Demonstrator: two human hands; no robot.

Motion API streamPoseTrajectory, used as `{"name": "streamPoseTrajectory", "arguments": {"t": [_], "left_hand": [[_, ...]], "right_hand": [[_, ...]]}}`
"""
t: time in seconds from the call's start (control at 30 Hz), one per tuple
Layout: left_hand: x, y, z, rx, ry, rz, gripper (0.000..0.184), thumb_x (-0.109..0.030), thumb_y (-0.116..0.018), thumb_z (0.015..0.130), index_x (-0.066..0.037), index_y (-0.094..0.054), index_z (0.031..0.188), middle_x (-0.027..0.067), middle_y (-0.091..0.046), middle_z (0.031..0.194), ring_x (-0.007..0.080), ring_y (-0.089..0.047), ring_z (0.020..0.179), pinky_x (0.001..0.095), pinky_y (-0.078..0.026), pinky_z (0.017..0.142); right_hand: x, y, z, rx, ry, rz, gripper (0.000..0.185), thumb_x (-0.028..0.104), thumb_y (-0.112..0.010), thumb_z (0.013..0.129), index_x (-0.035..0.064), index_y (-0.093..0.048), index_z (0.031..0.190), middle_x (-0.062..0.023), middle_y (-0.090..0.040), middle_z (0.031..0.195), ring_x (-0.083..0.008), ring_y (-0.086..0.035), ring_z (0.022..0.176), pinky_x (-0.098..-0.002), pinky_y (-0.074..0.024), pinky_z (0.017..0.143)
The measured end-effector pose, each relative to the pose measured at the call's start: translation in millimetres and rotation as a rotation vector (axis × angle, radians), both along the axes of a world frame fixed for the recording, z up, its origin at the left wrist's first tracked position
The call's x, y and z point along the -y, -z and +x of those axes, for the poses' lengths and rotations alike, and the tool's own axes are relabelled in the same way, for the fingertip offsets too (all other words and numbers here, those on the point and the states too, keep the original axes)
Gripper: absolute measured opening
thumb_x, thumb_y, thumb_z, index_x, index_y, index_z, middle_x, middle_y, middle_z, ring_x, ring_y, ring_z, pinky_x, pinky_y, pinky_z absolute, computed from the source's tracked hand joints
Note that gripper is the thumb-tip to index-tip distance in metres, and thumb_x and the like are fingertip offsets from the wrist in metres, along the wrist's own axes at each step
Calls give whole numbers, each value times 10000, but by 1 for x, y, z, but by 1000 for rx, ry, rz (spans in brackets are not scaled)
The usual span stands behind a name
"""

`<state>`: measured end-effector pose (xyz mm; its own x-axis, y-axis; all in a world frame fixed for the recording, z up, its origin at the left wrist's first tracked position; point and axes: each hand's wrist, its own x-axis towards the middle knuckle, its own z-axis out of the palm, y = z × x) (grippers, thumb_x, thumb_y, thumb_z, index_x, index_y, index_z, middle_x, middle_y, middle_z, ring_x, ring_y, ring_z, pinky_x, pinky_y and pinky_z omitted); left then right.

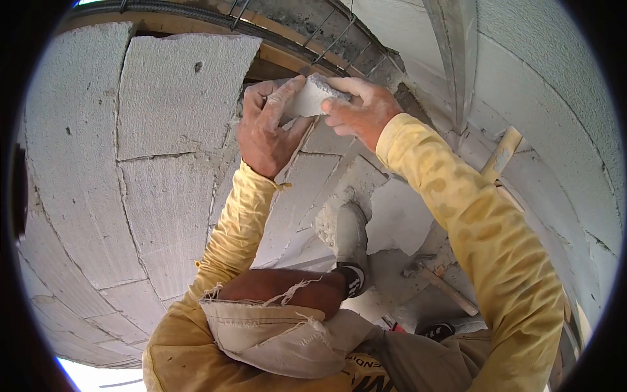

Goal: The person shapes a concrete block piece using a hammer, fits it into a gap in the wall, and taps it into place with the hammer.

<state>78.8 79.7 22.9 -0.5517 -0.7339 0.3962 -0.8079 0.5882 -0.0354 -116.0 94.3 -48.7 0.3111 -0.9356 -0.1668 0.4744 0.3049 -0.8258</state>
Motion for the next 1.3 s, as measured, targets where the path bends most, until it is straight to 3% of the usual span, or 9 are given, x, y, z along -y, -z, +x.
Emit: {"name": "streamPoseTrajectory", "arguments": {"t": [0.13, 0.3, 0.4, 0.5, 0.8, 0.93, 1.13, 1.23, 1.3], "left_hand": [[-8, -9, 3, -20, -168, 28, 795, -249, -896, 691, -98, -540, 1386, 121, -599, 1037, 204, -608, 803, 315, -546, 647], [-9, -17, 25, -79, -301, 170, 848, -387, -818, 806, 90, -456, 1406, 152, -634, 975, 173, -582, 701, 294, -492, 601], [-3, -23, 25, -240, -339, 498, 850, -374, -766, 852, 171, -407, 1396, 157, -660, 824, 172, -588, 664, 299, -492, 592], [7, -23, 17, -159, -436, 582, 810, -323, -752, 848, 224, -401, 1331, 236, -670, 822, 308, -674, 727, 406, -539, 680], [28, -7, 17, -174, -431, 497, 771, -308, -766, 832, 217, -439, 1292, 230, -685, 828, 324, -689, 726, 384, -545, 665], [25, 3, 16, -341, -387, 431, 438, -266, -750, 859, 110, -571, 993, 107, -606, 679, 151, -532, 603, 306, -442, 541], [26, -6, 14, -288, -428, 484, 430, -265, -757, 853, 102, -571, 977, 73, -567, 657, 137, -524, 607, 303, -436, 537], [27, -8, 15, -237, -419, 488, 440, -276, -764, 851, 95, -569, 987, 70, -560, 651, 132, -511, 583, 297, -429, 512], [26, -11, 13, -225, -441, 520, 452, -288, -767, 851, 91, -568, 994, 74, -560, 649, 131, -502, 563, 295, -422, 492]], "right_hand": [[-4, 2, 29, 259, 141, 155, 544, 150, -652, 934, -22, -466, 1415, -239, -606, 1244, -326, -652, 1105, -430, -546, 968], [-5, 11, 53, 227, 294, 79, 581, 212, -631, 962, 10, -408, 1459, -226, -543, 1347, -353, -610, 1171, -464, -515, 1003], [1, 13, 60, 225, 363, 107, 599, 262, -619, 977, 45, -380, 1482, -206, -525, 1375, -348, -593, 1200, -473, -503, 1014], [9, 33, 78, 71, 432, 59, 589, 284, -602, 986, 76, -374, 1488, -191, -529, 1369, -332, -596, 1197, -455, -522, 985], [25, 34, 96, 77, 388, 142, 541, 335, -585, 969, 130, -445, 1449, -99, -590, 1265, -202, -630, 1035, -360, -548, 811], [31, 43, 92, 94, 306, 122, 561, 364, -587, 971, 161, -422, 1467, -76, -593, 1260, -176, -634, 1016, -362, -557, 775], [47, 58, 76, -249, 217, -66, 627, 459, -599, 962, 147, -439, 1481, -86, -591, 1322, -207, -615, 1069, -355, -554, 813], [46, 47, 69, -292, 266, -70, 521, 378, -611, 949, 98, -549, 1384, -165, -635, 1287, -318, -606, 1157, -380, -436, 1021], [50, 53, 71, -390, 241, -115, 530, 374, -615, 942, 89, -548, 1383, -185, -635, 1286, -339, -597, 1182, -388, -438, 1026]]}}
